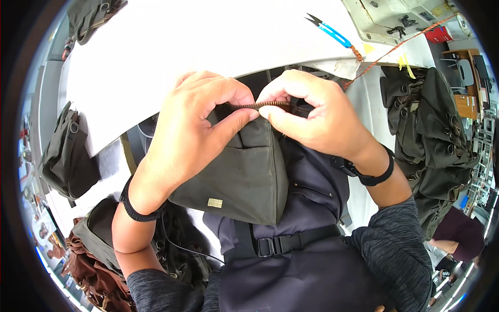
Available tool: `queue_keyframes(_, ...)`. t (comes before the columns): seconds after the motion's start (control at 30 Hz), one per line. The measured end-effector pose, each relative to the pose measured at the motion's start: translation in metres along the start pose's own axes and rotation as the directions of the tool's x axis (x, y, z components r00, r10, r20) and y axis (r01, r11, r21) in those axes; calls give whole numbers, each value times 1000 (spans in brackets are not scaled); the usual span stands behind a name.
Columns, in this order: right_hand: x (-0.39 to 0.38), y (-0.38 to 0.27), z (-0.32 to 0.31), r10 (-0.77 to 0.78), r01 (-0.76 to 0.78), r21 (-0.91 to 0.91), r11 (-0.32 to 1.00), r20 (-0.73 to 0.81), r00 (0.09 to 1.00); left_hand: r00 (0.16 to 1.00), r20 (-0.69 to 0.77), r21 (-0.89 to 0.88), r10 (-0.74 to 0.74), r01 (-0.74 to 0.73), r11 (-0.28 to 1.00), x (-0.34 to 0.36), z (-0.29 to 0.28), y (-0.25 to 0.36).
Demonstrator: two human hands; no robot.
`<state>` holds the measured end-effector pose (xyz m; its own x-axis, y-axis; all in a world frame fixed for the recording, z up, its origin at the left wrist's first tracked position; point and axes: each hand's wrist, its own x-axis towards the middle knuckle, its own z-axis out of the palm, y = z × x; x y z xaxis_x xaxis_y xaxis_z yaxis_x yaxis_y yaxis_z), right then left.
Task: The person uses pliers to adjust a zipper on a green bag, then places the bag under a sewing machine to stitch the zipper. They guide the bag through the machine, sew the zipper, and inspect the finished seam.
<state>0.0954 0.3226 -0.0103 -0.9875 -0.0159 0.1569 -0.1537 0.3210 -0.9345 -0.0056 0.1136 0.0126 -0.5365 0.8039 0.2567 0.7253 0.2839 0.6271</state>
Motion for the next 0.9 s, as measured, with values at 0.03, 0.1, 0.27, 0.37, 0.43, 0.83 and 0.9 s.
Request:
queue_keyframes(0.03, -1, 2, 1, -82, 78, -94, 992, -31, 996, 1000, 8, -18, 0, 1, 1000, -1, 1, -1)
queue_keyframes(0.1, -5, 4, 4, -160, 144, -177, 974, -75, 984, 1000, 22, -54, -2, 3, 999, -1, 2, -3)
queue_keyframes(0.27, -3, 9, 3, -296, 268, -274, 924, -67, 953, 998, -30, -20, 49, -50, 999, -2, 6, -3)
queue_keyframes(0.37, -7, 16, 7, -527, 440, -485, 756, -52, 848, 988, -69, 57, 139, -136, 989, -5, 6, 1)
queue_keyframes(0.43, -11, 16, 8, -613, 496, -556, 666, -31, 789, 963, -95, 126, 253, -241, 962, -9, 7, 0)
queue_keyframes(0.83, -9, 16, 0, -427, 406, -360, 840, 24, 904, 980, -18, 80, 199, -196, 977, -6, 6, 5)
queue_keyframes(0.9, -9, 9, -7, -306, 315, -253, 915, 75, 949, 991, 54, -16, 124, -123, 992, -2, 1, 2)
